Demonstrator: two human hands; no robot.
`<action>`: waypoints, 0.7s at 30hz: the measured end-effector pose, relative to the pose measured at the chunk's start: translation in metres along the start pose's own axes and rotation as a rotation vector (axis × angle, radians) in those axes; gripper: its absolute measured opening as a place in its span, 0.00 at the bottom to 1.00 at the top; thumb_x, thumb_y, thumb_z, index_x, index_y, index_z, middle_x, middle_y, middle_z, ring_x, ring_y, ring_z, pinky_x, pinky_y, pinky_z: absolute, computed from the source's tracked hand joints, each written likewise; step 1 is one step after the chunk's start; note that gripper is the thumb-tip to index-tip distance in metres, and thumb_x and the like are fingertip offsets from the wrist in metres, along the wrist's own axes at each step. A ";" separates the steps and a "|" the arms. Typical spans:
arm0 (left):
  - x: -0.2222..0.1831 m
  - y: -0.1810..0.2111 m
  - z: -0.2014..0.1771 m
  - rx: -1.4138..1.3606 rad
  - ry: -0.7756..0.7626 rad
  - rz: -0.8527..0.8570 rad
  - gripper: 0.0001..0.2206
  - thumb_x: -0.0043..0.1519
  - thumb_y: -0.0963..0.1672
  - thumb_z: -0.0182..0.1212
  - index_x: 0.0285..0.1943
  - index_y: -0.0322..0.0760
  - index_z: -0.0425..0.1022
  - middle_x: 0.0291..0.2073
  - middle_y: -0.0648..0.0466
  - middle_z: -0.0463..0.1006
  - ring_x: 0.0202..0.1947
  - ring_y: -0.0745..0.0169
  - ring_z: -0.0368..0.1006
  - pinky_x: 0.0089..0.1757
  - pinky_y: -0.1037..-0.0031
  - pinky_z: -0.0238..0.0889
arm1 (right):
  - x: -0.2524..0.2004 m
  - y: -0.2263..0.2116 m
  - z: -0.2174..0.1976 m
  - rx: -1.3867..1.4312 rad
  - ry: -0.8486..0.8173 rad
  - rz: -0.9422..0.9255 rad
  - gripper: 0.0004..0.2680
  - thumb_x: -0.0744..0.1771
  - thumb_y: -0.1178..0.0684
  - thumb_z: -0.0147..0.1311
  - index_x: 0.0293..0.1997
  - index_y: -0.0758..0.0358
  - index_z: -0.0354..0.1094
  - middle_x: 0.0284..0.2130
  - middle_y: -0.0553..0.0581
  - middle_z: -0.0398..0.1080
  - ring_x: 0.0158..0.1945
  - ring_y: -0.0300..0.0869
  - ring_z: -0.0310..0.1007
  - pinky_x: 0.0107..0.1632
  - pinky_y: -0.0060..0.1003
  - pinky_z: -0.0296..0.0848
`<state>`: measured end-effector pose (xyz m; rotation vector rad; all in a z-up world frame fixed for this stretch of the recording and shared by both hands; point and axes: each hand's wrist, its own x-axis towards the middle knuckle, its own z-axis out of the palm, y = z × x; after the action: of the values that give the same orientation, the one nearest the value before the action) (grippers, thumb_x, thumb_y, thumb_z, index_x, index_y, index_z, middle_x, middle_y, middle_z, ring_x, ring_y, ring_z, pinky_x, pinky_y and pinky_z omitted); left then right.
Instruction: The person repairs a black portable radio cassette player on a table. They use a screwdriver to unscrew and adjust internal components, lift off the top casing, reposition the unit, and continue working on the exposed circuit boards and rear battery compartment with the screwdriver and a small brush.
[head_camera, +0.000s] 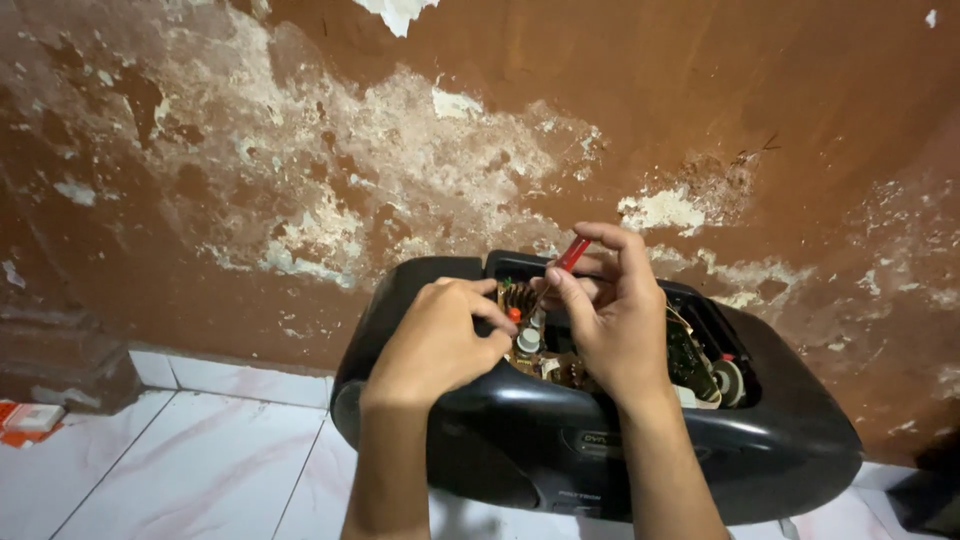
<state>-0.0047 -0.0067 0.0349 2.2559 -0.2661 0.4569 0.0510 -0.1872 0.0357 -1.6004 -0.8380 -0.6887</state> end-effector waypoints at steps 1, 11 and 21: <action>0.002 0.000 -0.001 0.004 0.004 0.005 0.10 0.53 0.45 0.63 0.38 0.41 0.88 0.59 0.45 0.79 0.63 0.35 0.68 0.59 0.53 0.64 | 0.003 -0.001 0.001 0.002 0.002 -0.007 0.16 0.67 0.66 0.55 0.61 0.67 0.57 0.37 0.71 0.76 0.35 0.52 0.83 0.38 0.40 0.84; 0.011 0.004 0.004 0.167 -0.045 -0.292 0.25 0.49 0.53 0.66 0.56 0.45 0.73 0.68 0.45 0.67 0.74 0.39 0.51 0.69 0.41 0.30 | 0.000 -0.001 -0.001 -0.001 -0.010 0.043 0.16 0.67 0.65 0.56 0.61 0.63 0.59 0.37 0.68 0.77 0.32 0.48 0.83 0.37 0.40 0.85; 0.015 0.009 0.004 0.207 -0.122 -0.413 0.26 0.53 0.51 0.65 0.62 0.47 0.67 0.74 0.49 0.60 0.79 0.43 0.40 0.71 0.46 0.25 | 0.001 -0.002 -0.001 -0.007 -0.018 0.076 0.16 0.67 0.64 0.57 0.60 0.61 0.59 0.37 0.68 0.78 0.31 0.47 0.83 0.36 0.41 0.84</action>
<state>0.0073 -0.0166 0.0447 2.4610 0.1945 0.1320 0.0495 -0.1875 0.0379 -1.6385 -0.7847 -0.6246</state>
